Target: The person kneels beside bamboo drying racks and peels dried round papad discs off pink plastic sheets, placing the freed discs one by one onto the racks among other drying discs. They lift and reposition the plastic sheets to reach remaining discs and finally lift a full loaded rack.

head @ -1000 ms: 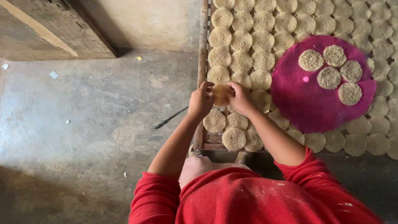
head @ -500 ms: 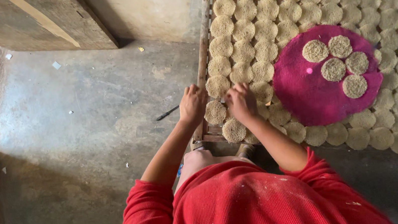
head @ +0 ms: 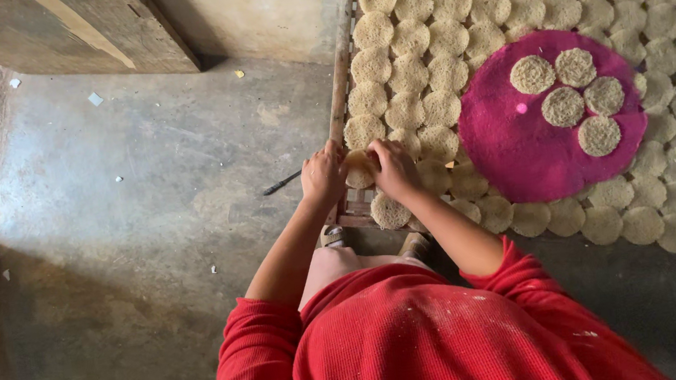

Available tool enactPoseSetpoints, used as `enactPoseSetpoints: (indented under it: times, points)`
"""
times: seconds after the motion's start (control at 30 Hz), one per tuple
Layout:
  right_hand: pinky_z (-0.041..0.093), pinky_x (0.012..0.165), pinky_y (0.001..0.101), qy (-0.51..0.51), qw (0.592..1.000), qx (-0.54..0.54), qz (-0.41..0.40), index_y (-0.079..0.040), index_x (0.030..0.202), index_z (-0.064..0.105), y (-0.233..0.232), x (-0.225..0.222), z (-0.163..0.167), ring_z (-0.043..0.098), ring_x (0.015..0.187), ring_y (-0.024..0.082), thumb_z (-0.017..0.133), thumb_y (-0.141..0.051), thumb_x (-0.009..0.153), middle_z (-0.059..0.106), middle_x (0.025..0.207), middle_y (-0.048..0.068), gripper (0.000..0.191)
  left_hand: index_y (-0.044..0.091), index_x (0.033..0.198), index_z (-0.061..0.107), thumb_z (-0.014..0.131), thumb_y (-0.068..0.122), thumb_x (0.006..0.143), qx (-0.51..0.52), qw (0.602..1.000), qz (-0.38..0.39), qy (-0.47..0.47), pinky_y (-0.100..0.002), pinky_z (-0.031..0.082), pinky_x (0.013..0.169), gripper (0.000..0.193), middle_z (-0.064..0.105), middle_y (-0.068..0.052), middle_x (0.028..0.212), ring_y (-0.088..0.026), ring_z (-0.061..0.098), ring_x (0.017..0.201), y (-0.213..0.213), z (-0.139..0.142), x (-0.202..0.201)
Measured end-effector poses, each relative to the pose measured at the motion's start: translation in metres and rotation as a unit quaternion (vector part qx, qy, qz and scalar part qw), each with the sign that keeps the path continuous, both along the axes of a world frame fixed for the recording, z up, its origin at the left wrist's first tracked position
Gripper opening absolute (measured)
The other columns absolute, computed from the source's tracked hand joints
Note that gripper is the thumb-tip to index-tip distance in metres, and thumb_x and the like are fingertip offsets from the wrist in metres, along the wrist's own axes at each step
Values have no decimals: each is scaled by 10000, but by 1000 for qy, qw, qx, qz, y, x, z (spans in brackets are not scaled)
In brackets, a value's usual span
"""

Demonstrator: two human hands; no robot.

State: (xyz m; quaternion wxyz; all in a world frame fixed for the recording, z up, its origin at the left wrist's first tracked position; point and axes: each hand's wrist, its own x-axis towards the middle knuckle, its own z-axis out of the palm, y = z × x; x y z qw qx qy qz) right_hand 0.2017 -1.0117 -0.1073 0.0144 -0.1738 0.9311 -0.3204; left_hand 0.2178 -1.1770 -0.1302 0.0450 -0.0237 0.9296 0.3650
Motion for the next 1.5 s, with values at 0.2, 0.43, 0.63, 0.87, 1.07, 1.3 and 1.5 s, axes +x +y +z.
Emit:
enactPoseSetpoints:
  times: [0.2,0.43,0.63,0.87,1.07,1.3,1.5]
  points:
    - [508,886,402,140,990,-10,-32,-53,1006,640,49,-7,12,608,1018,293,782,-72,861,640,1016,132,204,191,1079,721,622,135,984,3,999,27,42,-479,540,836,148,668,-115,1098,-356,661,974,-1,2,11]
    - [434,912,461,140,903,96,-395,-79,1035,619,271,-23,42,538,1069,319,935,-196,774,642,1023,103,426,95,1117,662,621,64,942,53,990,109,66,-416,538,768,183,667,-117,1096,-266,704,868,-24,-5,64]
    - [544,798,381,145,924,81,-344,-75,1031,639,328,-27,29,692,849,237,810,-48,812,702,926,81,280,98,1101,668,635,68,937,38,983,172,46,-416,535,773,170,666,-113,1085,-256,700,866,-31,-26,107]
    - [612,1058,421,-118,619,-648,-428,-67,1366,639,388,8,39,734,1161,248,780,-213,846,732,1300,115,558,113,1094,678,629,89,929,13,972,235,18,-427,533,776,173,670,-93,1068,-254,694,881,-46,-38,152]
    - [597,1057,472,-20,750,-532,-393,-64,1314,554,373,45,53,672,1239,295,747,-219,983,644,1351,144,413,126,1083,683,607,120,933,6,958,285,-32,-425,535,764,168,674,-82,1078,-247,707,864,-59,-50,194]
    - [611,968,403,-280,911,-297,-63,-6,1245,599,123,36,-7,690,1100,256,737,-163,897,678,1208,165,406,129,1085,683,607,130,929,17,965,248,-82,-420,545,775,174,682,-80,1118,-258,715,909,-65,-51,199]
    - [575,861,400,-192,973,-121,51,-37,1153,624,7,58,-35,746,1001,302,703,-73,892,743,1045,165,275,135,1085,677,597,135,932,32,967,241,-69,-409,549,777,172,688,-70,1119,-244,718,922,-80,-47,206]
